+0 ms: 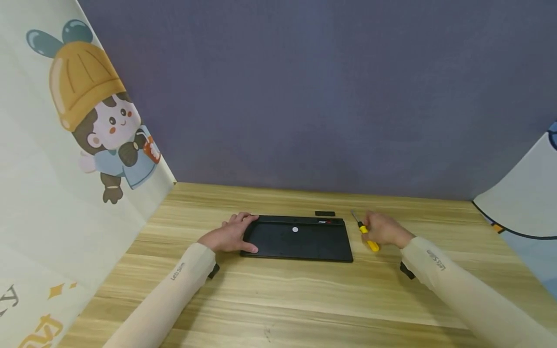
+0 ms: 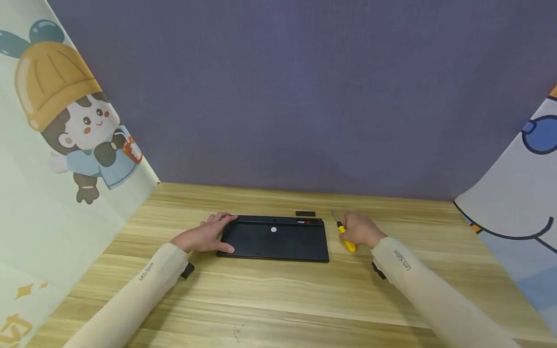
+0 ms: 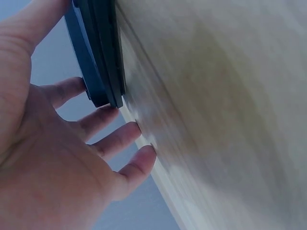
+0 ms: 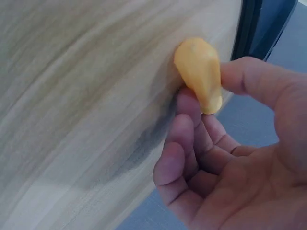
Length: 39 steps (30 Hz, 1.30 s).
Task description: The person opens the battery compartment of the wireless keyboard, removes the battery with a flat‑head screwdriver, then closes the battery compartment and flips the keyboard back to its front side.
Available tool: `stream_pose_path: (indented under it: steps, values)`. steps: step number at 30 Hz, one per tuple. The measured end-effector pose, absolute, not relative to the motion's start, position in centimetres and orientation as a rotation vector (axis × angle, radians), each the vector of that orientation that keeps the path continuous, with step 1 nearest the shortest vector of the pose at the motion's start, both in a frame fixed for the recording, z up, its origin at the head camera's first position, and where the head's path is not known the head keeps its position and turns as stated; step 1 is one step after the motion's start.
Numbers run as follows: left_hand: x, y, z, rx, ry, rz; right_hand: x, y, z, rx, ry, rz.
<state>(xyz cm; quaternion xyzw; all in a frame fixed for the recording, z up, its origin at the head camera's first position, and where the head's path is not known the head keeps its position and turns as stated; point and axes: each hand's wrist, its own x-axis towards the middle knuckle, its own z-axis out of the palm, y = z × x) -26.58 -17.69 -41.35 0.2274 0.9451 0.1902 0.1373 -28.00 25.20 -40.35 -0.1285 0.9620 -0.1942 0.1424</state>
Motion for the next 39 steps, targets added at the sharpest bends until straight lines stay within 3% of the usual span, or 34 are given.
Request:
stream_pose_path:
  steps: [12,28,39]
  values:
    - [-26.7,-17.7,-41.5,0.648,2.728,0.529,-27.1,26.2,-37.8,-0.248,2.916,-0.546]
    - [-26.6,-17.6,-41.4,0.65,2.723,0.553,-26.5,26.1,-36.4,-0.354,3.335,-0.948]
    - [-26.5,-17.6,-41.2,0.651,2.721,0.555,-25.5,23.7,-35.2,-0.683,3.33,-1.049]
